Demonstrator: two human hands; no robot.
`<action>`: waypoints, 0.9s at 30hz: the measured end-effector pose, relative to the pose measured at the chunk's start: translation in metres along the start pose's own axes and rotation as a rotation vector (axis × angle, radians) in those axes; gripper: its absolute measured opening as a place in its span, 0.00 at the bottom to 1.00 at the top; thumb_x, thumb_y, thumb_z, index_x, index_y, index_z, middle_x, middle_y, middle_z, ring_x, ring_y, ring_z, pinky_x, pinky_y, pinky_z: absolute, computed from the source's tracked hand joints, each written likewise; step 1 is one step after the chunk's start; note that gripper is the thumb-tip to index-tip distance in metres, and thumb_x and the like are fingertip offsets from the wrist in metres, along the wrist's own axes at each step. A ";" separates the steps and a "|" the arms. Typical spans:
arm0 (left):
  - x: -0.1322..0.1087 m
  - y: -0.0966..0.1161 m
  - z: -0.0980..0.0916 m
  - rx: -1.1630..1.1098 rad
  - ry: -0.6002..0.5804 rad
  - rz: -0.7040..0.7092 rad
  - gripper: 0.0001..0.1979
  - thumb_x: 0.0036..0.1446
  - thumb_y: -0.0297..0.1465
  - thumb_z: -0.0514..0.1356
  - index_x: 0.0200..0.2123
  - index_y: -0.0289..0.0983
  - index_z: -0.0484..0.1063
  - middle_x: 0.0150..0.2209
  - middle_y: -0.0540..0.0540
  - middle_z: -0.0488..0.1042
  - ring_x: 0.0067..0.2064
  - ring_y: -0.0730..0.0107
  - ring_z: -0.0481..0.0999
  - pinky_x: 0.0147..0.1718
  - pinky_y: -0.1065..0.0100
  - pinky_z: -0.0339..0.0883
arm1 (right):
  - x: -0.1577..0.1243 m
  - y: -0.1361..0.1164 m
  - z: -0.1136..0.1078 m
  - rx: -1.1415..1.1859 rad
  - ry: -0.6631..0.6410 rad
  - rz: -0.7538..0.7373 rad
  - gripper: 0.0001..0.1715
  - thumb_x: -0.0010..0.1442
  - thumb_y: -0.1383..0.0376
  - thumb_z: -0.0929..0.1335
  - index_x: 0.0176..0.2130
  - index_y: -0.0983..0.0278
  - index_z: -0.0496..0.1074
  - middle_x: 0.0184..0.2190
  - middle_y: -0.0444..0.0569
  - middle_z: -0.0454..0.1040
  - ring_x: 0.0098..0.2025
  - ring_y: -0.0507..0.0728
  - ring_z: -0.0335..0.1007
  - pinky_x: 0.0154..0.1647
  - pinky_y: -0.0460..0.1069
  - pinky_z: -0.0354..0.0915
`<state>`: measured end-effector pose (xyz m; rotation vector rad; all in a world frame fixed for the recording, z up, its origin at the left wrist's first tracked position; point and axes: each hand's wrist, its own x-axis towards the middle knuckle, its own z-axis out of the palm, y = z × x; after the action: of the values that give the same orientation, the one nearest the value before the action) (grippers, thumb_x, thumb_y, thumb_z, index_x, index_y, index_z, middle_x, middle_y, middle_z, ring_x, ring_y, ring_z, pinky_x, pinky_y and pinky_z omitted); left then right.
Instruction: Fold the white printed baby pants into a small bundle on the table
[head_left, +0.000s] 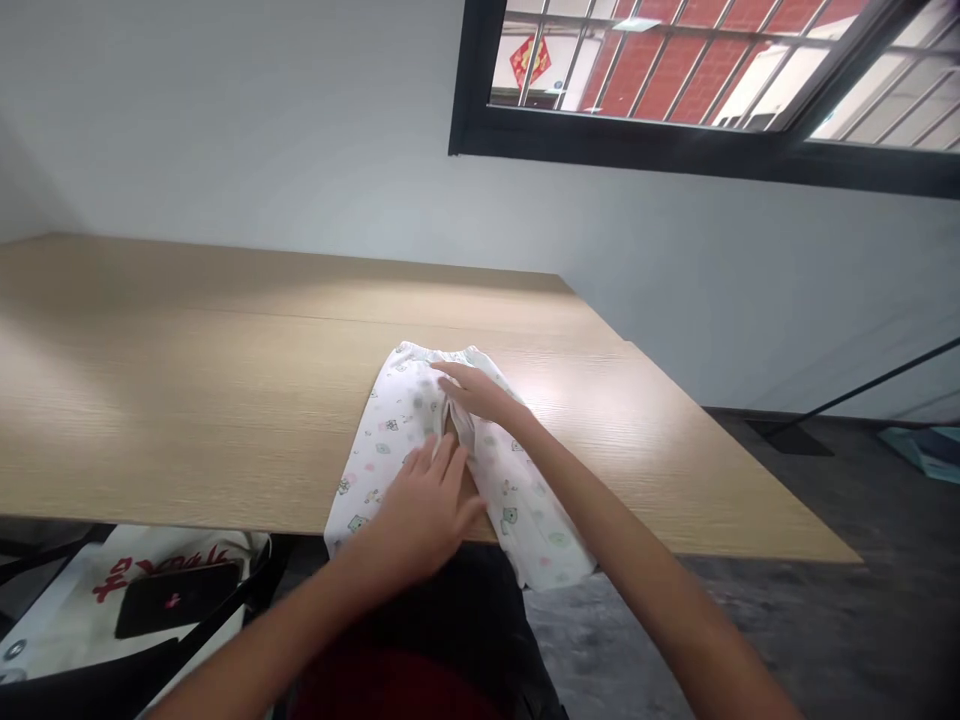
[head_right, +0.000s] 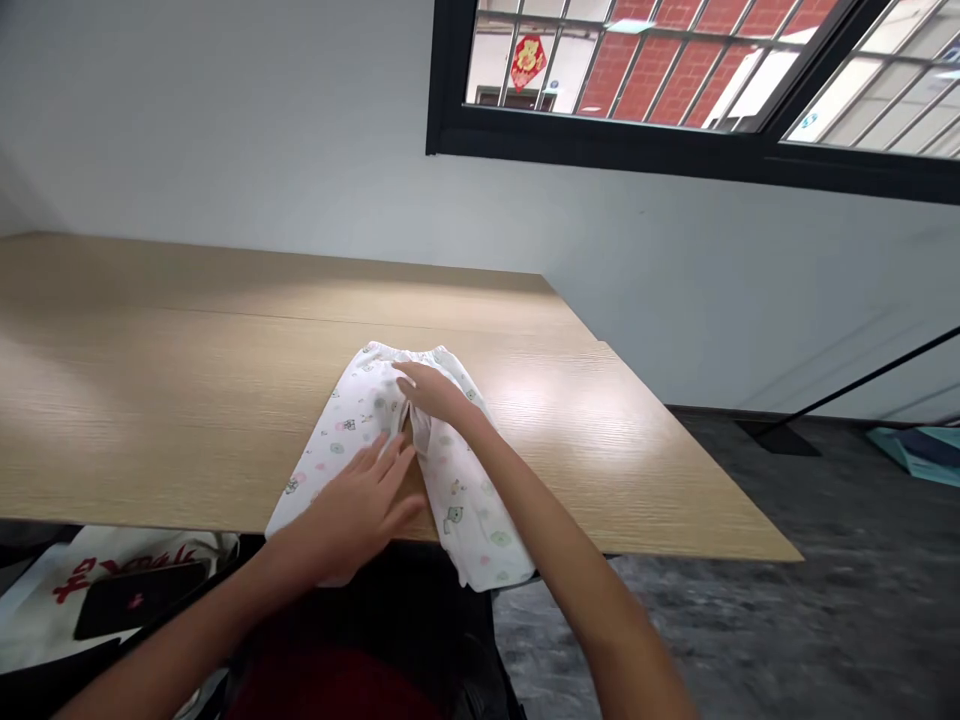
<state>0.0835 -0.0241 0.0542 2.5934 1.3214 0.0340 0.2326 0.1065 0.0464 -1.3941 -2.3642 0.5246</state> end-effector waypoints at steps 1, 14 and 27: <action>0.031 0.001 -0.001 -0.004 0.012 0.025 0.31 0.65 0.42 0.43 0.62 0.23 0.43 0.62 0.33 0.42 0.63 0.51 0.38 0.59 0.54 0.42 | -0.015 0.006 -0.006 0.043 0.052 0.045 0.26 0.62 0.59 0.53 0.56 0.63 0.61 0.57 0.48 0.61 0.58 0.56 0.57 0.57 0.52 0.58; 0.017 0.115 0.091 0.103 0.399 0.225 0.39 0.55 0.53 0.50 0.58 0.27 0.56 0.58 0.28 0.53 0.59 0.30 0.44 0.51 0.34 0.48 | -0.065 0.107 -0.003 -0.299 0.164 0.240 0.25 0.62 0.57 0.53 0.55 0.51 0.62 0.58 0.44 0.58 0.59 0.60 0.53 0.59 0.60 0.49; 0.023 0.096 0.073 -0.345 0.534 0.284 0.15 0.52 0.26 0.51 0.44 0.31 0.65 0.34 0.40 0.69 0.35 0.58 0.70 0.41 0.52 0.68 | -0.042 0.065 -0.035 0.579 0.191 0.348 0.28 0.55 0.50 0.62 0.45 0.66 0.72 0.40 0.53 0.74 0.40 0.58 0.69 0.38 0.51 0.67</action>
<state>0.1823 -0.0739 0.0020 2.5225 0.9507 0.9675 0.3171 0.1036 0.0417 -1.4825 -1.6334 1.0204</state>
